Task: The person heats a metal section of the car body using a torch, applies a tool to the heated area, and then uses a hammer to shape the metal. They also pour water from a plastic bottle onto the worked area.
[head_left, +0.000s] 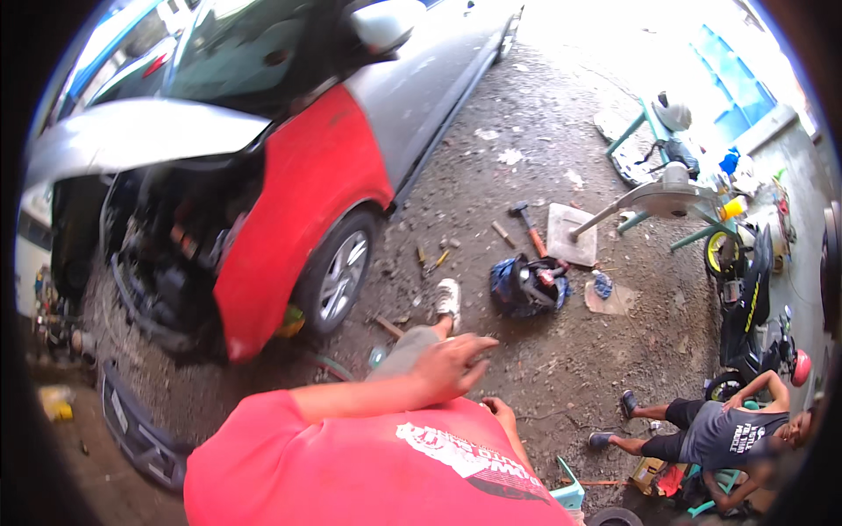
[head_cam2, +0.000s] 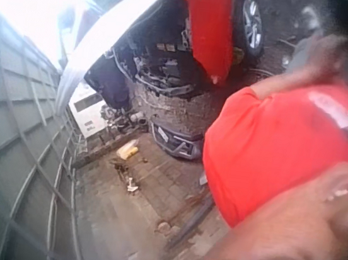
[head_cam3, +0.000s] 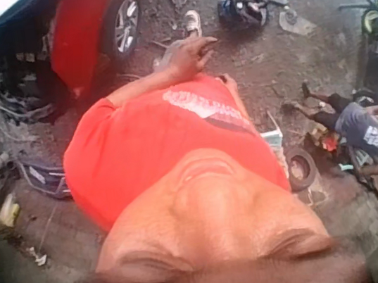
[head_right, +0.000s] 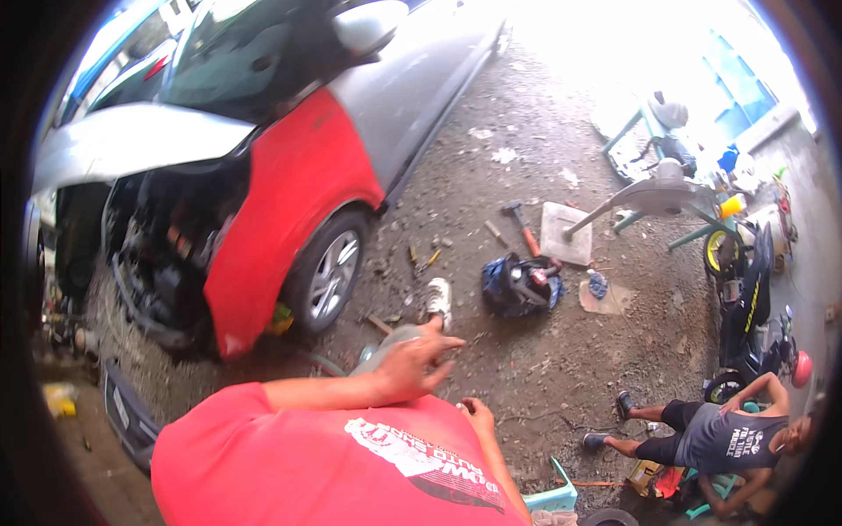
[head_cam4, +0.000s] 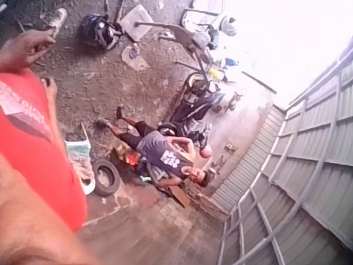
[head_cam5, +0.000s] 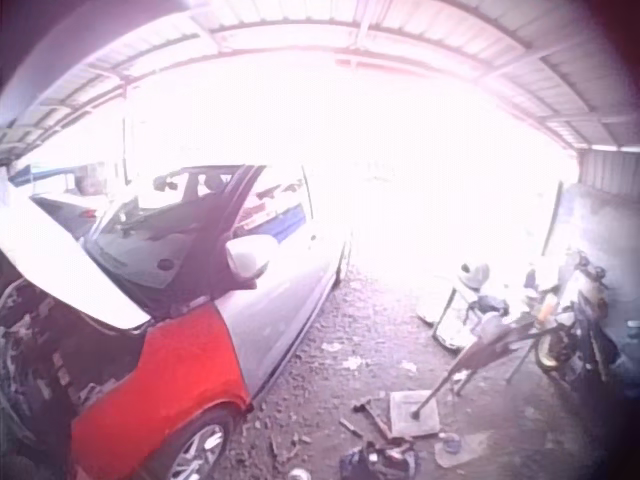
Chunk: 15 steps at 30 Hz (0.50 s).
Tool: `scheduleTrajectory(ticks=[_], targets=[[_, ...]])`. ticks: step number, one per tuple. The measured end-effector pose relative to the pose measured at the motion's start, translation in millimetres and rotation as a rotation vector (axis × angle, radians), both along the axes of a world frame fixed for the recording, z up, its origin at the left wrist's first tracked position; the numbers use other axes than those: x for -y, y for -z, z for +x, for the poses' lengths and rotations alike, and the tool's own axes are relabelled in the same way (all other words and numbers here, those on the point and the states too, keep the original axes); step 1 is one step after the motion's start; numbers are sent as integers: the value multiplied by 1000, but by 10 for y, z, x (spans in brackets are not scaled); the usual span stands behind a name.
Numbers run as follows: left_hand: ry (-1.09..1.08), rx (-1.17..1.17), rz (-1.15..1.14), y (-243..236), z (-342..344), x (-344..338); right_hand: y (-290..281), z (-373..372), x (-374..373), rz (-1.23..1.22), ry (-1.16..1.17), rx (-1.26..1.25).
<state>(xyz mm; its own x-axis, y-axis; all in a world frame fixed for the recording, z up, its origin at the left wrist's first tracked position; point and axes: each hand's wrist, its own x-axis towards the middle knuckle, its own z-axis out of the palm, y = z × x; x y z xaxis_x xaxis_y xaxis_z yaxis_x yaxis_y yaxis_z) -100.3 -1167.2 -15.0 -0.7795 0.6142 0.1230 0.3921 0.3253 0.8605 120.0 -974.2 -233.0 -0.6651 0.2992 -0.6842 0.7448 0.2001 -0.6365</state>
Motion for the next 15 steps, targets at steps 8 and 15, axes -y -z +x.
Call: scheduleTrajectory(ticks=[8,15], targets=[[-169,147,-376,406,-2333,-251,-383,-2621,-1501,217,-207,12],[-143,68,-448,-387,-4673,-978,-819,-4349,-2552,325,-11,13]])
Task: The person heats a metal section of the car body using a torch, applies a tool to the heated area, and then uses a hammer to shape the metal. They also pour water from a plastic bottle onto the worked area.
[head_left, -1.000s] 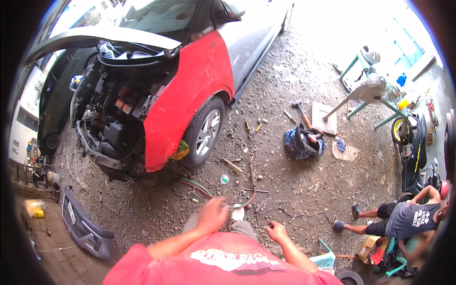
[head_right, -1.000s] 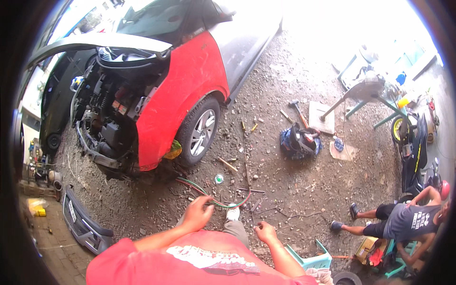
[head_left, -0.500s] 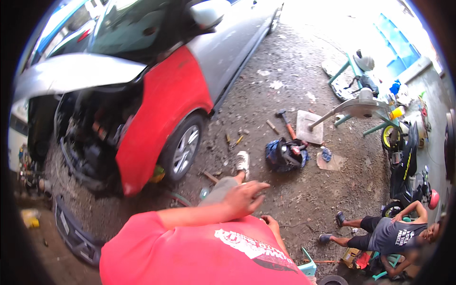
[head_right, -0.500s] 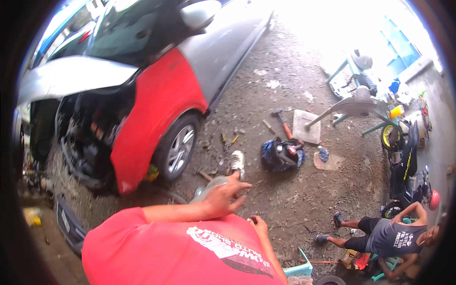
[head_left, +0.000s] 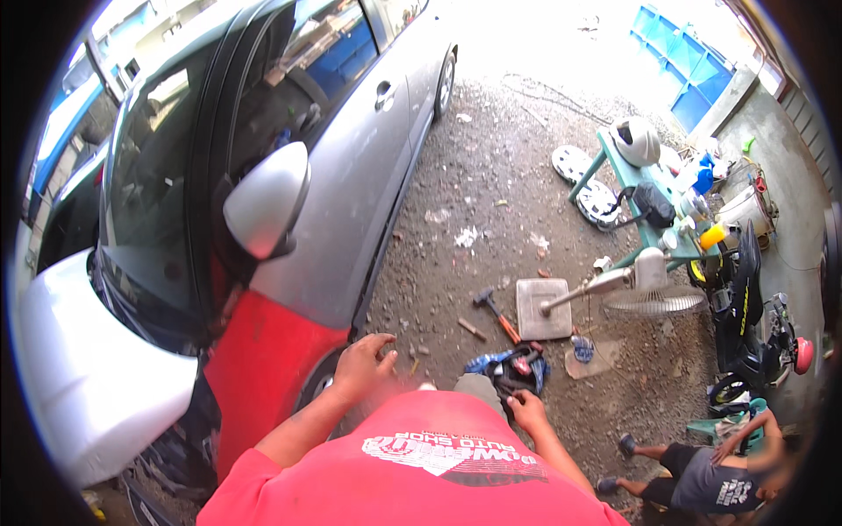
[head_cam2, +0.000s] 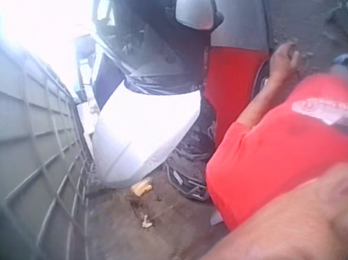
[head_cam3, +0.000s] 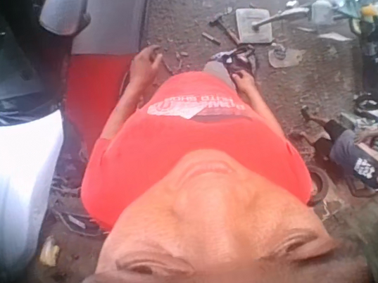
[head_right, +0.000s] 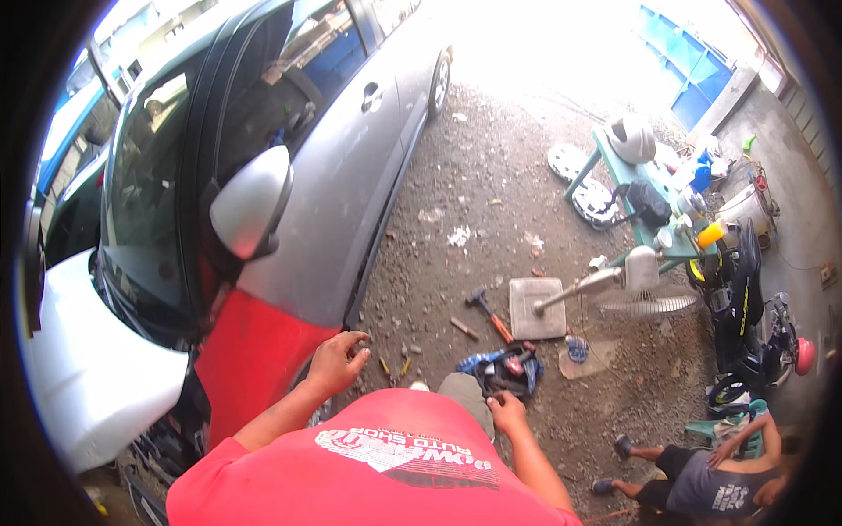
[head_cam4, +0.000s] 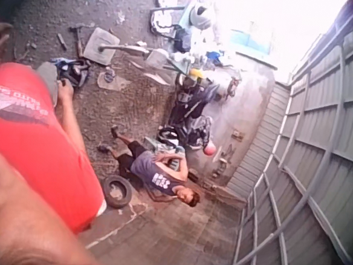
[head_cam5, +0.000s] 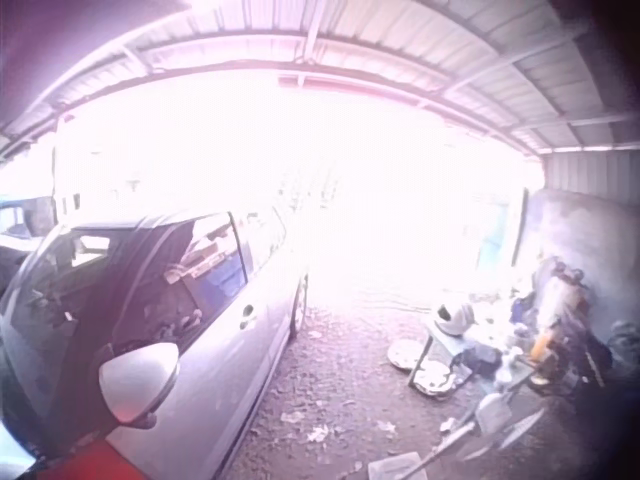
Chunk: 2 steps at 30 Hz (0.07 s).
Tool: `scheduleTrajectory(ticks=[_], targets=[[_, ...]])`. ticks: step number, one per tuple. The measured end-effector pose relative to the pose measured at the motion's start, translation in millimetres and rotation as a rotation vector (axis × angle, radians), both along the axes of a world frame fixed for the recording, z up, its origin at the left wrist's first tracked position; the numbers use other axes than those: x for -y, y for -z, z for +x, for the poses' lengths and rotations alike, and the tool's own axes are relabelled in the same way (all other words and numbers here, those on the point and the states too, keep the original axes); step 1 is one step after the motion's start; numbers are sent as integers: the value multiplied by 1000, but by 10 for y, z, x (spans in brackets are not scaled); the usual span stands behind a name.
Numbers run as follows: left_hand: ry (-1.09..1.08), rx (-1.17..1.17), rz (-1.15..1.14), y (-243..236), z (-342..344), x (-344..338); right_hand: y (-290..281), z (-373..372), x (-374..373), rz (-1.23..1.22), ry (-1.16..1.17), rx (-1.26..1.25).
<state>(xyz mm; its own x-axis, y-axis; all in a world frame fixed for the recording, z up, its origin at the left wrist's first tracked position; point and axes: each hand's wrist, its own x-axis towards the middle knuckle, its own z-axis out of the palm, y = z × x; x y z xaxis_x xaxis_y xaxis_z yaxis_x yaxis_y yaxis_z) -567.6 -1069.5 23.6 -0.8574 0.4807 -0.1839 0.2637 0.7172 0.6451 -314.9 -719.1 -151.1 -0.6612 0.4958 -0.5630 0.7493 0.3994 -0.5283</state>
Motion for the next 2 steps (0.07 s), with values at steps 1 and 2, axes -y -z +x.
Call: scheduleTrajectory(ticks=[1,2], targets=[[-12,-19,21,-71,-293,-109,17,-168,-118,25,-6,58],[-19,-31,46,-96,-575,-240,35,-323,-256,27,-57,129]])
